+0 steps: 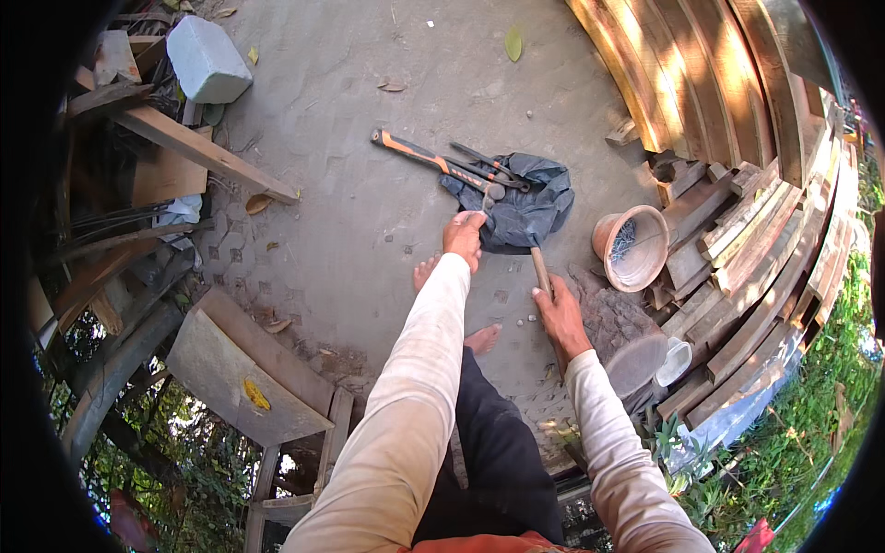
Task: The person straightens several nails by placing them on a wooden stump and striking them with a hammer.
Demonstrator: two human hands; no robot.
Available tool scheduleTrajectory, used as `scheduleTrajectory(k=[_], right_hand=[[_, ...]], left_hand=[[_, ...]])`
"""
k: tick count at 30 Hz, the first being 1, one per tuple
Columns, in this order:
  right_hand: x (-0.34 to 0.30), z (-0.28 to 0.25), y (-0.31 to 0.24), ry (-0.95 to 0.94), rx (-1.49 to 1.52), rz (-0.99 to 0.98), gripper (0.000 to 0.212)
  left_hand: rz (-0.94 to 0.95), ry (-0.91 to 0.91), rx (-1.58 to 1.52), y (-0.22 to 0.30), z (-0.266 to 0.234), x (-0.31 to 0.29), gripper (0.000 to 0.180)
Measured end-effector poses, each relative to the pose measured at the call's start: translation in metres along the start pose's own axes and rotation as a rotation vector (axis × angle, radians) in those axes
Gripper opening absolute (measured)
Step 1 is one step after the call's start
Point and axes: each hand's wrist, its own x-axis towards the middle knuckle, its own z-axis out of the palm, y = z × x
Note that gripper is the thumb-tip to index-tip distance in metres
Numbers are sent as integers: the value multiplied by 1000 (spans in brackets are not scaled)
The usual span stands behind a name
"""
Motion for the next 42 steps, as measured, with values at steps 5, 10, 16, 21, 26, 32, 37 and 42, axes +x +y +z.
scheduleTrajectory(k=[5, 10, 16, 21, 26, 32, 37, 42], right_hand=[[7, -15, 4, -23, 189, 119, 51], [-1, -18, -10, -80, 559, 254, 27], [-25, -44, -26, -32, 913, 231, 23], [-55, -62, -55, -77, 1053, 199, 18], [-56, -72, -52, -110, 1530, 182, 19], [-57, -78, -37, -130, 1621, 197, 20], [-64, -69, -30, -191, 1638, 205, 29], [-53, -52, -9, -590, 2019, 261, 36]], left_hand=[[51, -285, -98, 15, 11, -2, 19], [118, -421, -81, 24, 20, -14, 20], [132, -431, -282, -16, 9, -112, 17], [174, -470, -445, -27, 14, -188, 20], [202, -478, -423, -22, 30, -200, 15], [197, -501, -419, -31, 36, -203, 15], [206, -472, -407, -36, 21, -201, 15], [200, -333, -297, -39, 9, -195, 11]])
